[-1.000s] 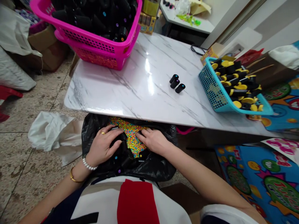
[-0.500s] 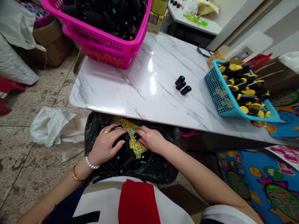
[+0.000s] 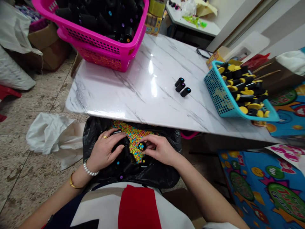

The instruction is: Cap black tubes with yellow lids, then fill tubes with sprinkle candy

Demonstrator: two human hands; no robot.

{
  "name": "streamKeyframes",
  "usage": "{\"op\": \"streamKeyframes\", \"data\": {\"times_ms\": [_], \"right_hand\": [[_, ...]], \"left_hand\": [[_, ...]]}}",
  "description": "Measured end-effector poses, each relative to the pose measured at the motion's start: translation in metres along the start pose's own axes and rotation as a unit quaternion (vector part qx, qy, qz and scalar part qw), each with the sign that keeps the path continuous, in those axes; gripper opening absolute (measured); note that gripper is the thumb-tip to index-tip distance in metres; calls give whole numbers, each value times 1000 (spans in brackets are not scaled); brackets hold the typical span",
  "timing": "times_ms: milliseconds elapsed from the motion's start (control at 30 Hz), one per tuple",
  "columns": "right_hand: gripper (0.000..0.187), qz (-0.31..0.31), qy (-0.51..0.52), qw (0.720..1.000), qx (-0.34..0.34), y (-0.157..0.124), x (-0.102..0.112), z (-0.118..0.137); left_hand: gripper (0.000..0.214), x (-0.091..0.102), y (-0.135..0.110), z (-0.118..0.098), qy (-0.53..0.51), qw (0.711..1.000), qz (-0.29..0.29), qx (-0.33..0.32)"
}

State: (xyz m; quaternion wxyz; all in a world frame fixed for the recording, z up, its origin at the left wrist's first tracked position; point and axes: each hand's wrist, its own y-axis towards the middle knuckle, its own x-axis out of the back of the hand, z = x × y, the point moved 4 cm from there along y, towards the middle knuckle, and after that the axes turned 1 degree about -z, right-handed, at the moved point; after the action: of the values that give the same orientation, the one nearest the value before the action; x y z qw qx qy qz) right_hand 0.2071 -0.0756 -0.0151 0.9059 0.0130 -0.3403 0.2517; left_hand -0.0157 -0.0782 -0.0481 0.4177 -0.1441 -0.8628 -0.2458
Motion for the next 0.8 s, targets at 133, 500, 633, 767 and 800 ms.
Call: {"op": "streamKeyframes", "data": {"times_ms": [133,500,633,767,800], "right_hand": [[31,-31,76,996,-26,-11,9,6],[35,-445,-66,883,-130,-21,142,-51],[31,-445,-78,870,-197,7,175,-90],[49,-454,-30,869,-193,36,185,-89],[51,-453,-23,870,-191,38,184,-85]], "left_hand": [[37,-1,1,0,6,1000,-2,-6],[42,-7,-3,6,31,999,-12,-33],[43,-9,-4,7,30,998,-20,-42],[43,-6,-2,4,35,998,-16,-39],[42,-5,-1,2,36,999,-13,-36]]}}
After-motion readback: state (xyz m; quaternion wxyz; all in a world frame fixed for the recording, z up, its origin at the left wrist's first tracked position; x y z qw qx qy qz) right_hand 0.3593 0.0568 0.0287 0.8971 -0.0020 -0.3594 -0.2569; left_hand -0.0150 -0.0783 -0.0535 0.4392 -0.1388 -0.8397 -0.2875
